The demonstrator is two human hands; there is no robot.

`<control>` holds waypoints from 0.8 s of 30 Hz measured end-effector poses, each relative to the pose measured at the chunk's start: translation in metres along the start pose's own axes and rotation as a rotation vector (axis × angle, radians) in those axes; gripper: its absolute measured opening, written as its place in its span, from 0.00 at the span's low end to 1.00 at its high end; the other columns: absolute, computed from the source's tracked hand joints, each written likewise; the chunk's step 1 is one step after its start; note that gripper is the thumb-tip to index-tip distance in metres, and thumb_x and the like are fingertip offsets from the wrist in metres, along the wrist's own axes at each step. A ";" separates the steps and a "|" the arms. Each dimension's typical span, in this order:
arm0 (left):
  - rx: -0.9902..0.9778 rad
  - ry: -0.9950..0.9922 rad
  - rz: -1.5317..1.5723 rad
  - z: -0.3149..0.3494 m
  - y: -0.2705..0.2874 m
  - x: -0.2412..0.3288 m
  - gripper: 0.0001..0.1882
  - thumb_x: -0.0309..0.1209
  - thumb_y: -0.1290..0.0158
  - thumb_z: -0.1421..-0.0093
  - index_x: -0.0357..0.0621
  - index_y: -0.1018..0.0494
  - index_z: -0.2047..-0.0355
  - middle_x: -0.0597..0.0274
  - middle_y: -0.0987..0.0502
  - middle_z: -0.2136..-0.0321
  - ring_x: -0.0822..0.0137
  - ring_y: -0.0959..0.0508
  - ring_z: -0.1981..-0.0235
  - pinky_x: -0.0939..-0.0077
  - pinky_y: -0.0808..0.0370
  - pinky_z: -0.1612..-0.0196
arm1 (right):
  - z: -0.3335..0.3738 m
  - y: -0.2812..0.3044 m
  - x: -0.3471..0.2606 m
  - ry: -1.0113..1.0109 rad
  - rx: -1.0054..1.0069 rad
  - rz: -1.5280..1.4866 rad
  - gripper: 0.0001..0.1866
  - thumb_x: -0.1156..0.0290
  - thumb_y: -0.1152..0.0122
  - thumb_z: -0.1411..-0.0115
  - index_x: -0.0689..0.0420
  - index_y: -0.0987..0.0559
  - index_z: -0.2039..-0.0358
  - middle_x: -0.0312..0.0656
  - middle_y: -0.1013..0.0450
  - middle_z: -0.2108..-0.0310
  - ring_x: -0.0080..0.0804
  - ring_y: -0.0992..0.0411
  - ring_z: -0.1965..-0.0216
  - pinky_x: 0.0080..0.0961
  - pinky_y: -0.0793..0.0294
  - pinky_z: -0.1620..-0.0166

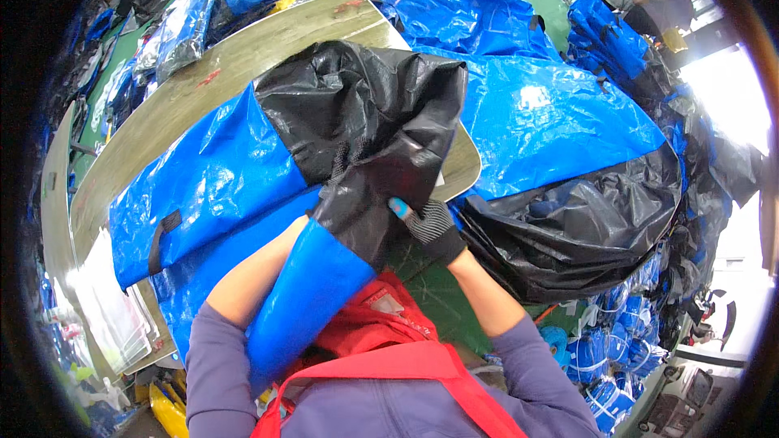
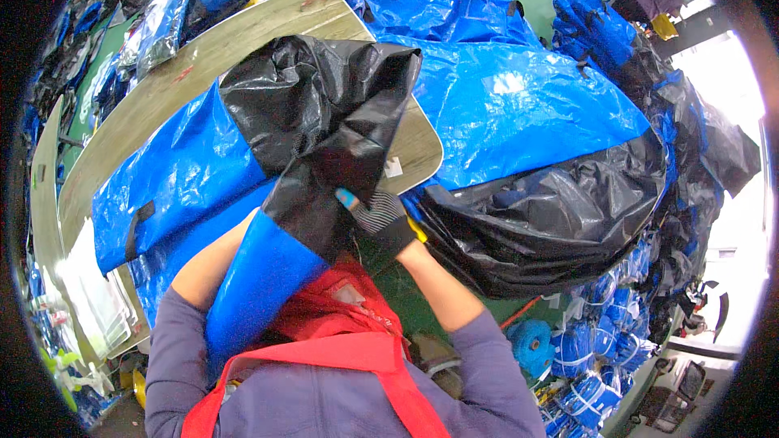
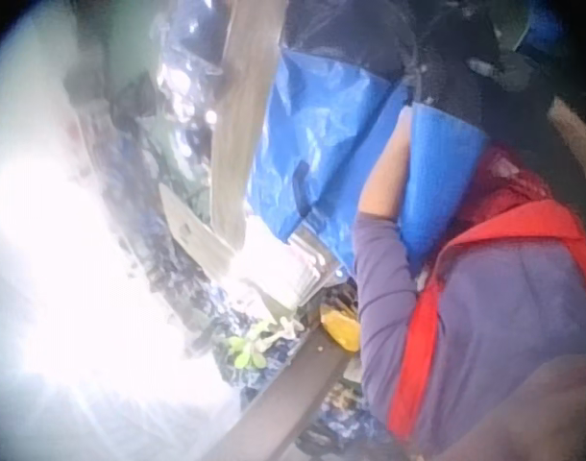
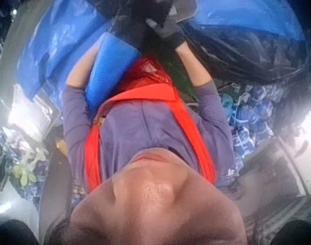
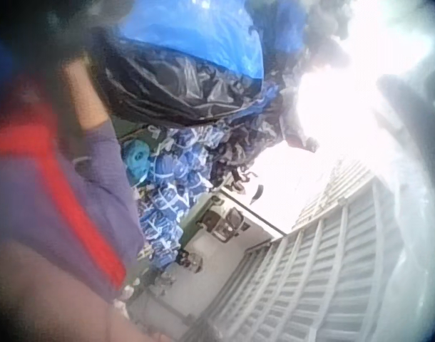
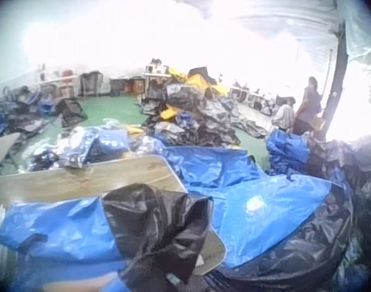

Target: The person folds a blue and black tarp on a table, then places it into a clear plastic bag. The person repeats this process with another tarp.

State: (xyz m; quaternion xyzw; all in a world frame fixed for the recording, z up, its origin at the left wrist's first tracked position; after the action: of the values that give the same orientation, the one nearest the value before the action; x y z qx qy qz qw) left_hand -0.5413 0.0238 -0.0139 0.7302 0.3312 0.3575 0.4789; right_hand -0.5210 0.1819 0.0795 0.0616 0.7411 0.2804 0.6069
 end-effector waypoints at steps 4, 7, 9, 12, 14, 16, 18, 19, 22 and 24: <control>0.128 -0.137 0.065 0.001 0.017 0.028 0.28 0.44 0.53 0.38 0.54 0.37 0.39 0.46 0.46 0.35 0.40 0.53 0.33 0.36 0.60 0.35 | 0.028 0.011 0.031 -0.381 -0.294 -0.016 0.26 0.51 0.40 0.41 0.64 0.23 0.55 0.55 0.23 0.63 0.41 0.24 0.59 0.35 0.29 0.54; 0.131 -0.154 -0.005 0.000 0.016 0.024 0.33 0.52 0.56 0.39 0.52 0.40 0.36 0.48 0.52 0.33 0.43 0.58 0.31 0.39 0.66 0.34 | 0.038 0.052 -0.017 0.005 -0.337 0.424 0.27 0.49 0.38 0.45 0.58 0.22 0.53 0.52 0.23 0.68 0.48 0.23 0.67 0.37 0.25 0.61; 0.054 -0.074 -0.032 -0.004 0.008 0.016 0.36 0.55 0.56 0.39 0.50 0.41 0.36 0.49 0.52 0.33 0.46 0.60 0.31 0.41 0.68 0.34 | 0.036 0.092 -0.069 0.251 0.065 0.737 0.39 0.46 0.34 0.52 0.54 0.29 0.43 0.53 0.26 0.54 0.51 0.27 0.52 0.43 0.30 0.48; 0.027 0.020 0.092 -0.009 0.002 0.012 0.38 0.57 0.56 0.40 0.49 0.41 0.36 0.50 0.53 0.32 0.48 0.61 0.31 0.43 0.68 0.33 | 0.010 0.028 -0.109 0.729 -0.246 0.942 0.34 0.50 0.35 0.56 0.53 0.25 0.49 0.53 0.30 0.49 0.57 0.39 0.41 0.56 0.48 0.38; 0.204 -0.082 -0.231 0.000 0.013 0.023 0.37 0.57 0.56 0.41 0.48 0.40 0.36 0.49 0.50 0.33 0.47 0.60 0.31 0.40 0.68 0.34 | -0.038 -0.019 -0.091 0.660 -0.505 0.966 0.23 0.51 0.41 0.48 0.53 0.21 0.57 0.49 0.25 0.56 0.50 0.30 0.50 0.47 0.34 0.45; -0.189 0.012 0.209 0.026 -0.010 0.012 0.31 0.44 0.53 0.41 0.44 0.38 0.39 0.46 0.45 0.36 0.44 0.52 0.33 0.42 0.55 0.34 | -0.096 -0.043 -0.049 0.380 -0.624 0.992 0.18 0.51 0.46 0.42 0.50 0.20 0.61 0.47 0.23 0.63 0.45 0.25 0.59 0.39 0.27 0.55; -0.288 0.149 0.478 0.078 0.002 -0.007 0.30 0.43 0.53 0.41 0.43 0.37 0.40 0.45 0.43 0.37 0.44 0.49 0.34 0.45 0.51 0.34 | -0.132 -0.060 -0.020 0.336 -0.602 0.953 0.16 0.52 0.48 0.40 0.42 0.20 0.59 0.46 0.22 0.64 0.45 0.23 0.62 0.41 0.25 0.59; -0.342 0.217 0.616 0.114 0.015 -0.015 0.30 0.42 0.53 0.41 0.42 0.37 0.40 0.44 0.42 0.37 0.45 0.47 0.34 0.47 0.50 0.34 | -0.140 -0.068 -0.009 0.378 -0.568 0.939 0.15 0.52 0.50 0.39 0.38 0.20 0.56 0.46 0.22 0.62 0.46 0.23 0.60 0.43 0.25 0.59; -0.404 -0.106 0.227 0.233 0.102 -0.022 0.26 0.42 0.54 0.38 0.41 0.34 0.43 0.41 0.35 0.43 0.48 0.33 0.41 0.57 0.39 0.37 | -0.153 -0.056 0.047 0.079 -0.523 0.944 0.20 0.45 0.53 0.39 0.38 0.21 0.54 0.44 0.24 0.55 0.46 0.25 0.56 0.43 0.27 0.53; -0.497 0.614 0.685 0.337 0.154 -0.064 0.29 0.41 0.45 0.43 0.44 0.34 0.43 0.47 0.33 0.44 0.52 0.32 0.42 0.58 0.36 0.40 | -0.154 -0.051 0.056 0.128 -0.436 0.892 0.24 0.43 0.54 0.39 0.42 0.21 0.53 0.46 0.23 0.57 0.48 0.26 0.55 0.44 0.28 0.53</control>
State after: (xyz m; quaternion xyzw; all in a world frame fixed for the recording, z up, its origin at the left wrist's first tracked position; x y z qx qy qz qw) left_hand -0.2701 -0.2352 0.0210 0.5224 0.1038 0.7592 0.3741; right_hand -0.6663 0.1111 0.0219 0.2271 0.6025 0.6640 0.3800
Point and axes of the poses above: each hand's wrist, its own z-axis away from the middle knuckle, its own y-axis out of the back of the hand, x = y × z, the point moved 8 cm from there along -z, towards the middle knuckle
